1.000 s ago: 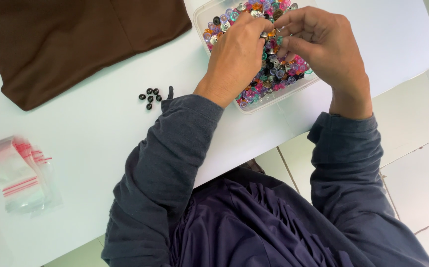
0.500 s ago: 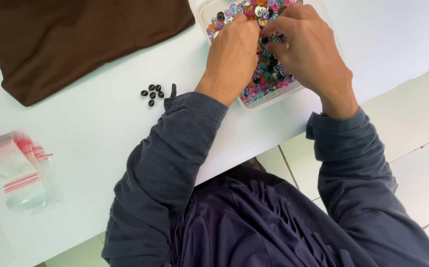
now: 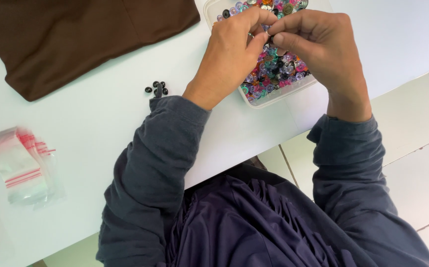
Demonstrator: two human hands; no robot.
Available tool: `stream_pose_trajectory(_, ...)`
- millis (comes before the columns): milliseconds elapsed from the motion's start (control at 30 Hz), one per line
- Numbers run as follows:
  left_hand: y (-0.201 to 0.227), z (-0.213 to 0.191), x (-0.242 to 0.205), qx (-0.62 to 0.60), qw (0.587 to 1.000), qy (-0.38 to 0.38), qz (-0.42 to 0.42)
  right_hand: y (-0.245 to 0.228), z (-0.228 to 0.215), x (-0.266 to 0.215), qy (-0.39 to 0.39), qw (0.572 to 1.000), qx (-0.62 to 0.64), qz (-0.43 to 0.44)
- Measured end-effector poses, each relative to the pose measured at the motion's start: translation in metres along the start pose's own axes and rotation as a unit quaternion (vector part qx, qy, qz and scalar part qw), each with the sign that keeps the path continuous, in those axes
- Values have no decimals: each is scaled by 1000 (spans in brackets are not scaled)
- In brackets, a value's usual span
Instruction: Picking small black buttons from a table and placing them into small resealable plastic bags, then sealing the bags.
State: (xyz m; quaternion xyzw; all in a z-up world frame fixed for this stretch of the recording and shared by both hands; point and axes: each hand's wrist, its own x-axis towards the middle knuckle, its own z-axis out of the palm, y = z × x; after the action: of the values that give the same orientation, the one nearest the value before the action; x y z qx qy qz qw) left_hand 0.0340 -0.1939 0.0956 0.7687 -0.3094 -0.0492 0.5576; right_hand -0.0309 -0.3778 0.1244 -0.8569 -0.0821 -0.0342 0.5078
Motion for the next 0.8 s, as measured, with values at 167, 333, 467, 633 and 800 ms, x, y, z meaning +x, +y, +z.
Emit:
stream_pose_trajectory(167, 11, -23, -24, -71, 996, -11, -51, -20, 16, -5, -3, 999, 45, 1)
stream_pose_trajectory(333, 21, -58, -53, -145, 989, 15, -40, -46, 45, -6, -24, 997, 62, -36)
stream_pose_trajectory(467, 24, -96, -86, -134, 989, 20, -64, -65, 78, -2, -23, 998, -19, -63)
stream_pose_trajectory(633, 14, -130, -125, -104, 989, 52, -90, -79, 124, 13, -69, 986, -86, -121)
stream_pose_trajectory(800, -45, -131, -154, 68, 986, 130, -80, -51, 165, 29, -109, 977, -144, -109)
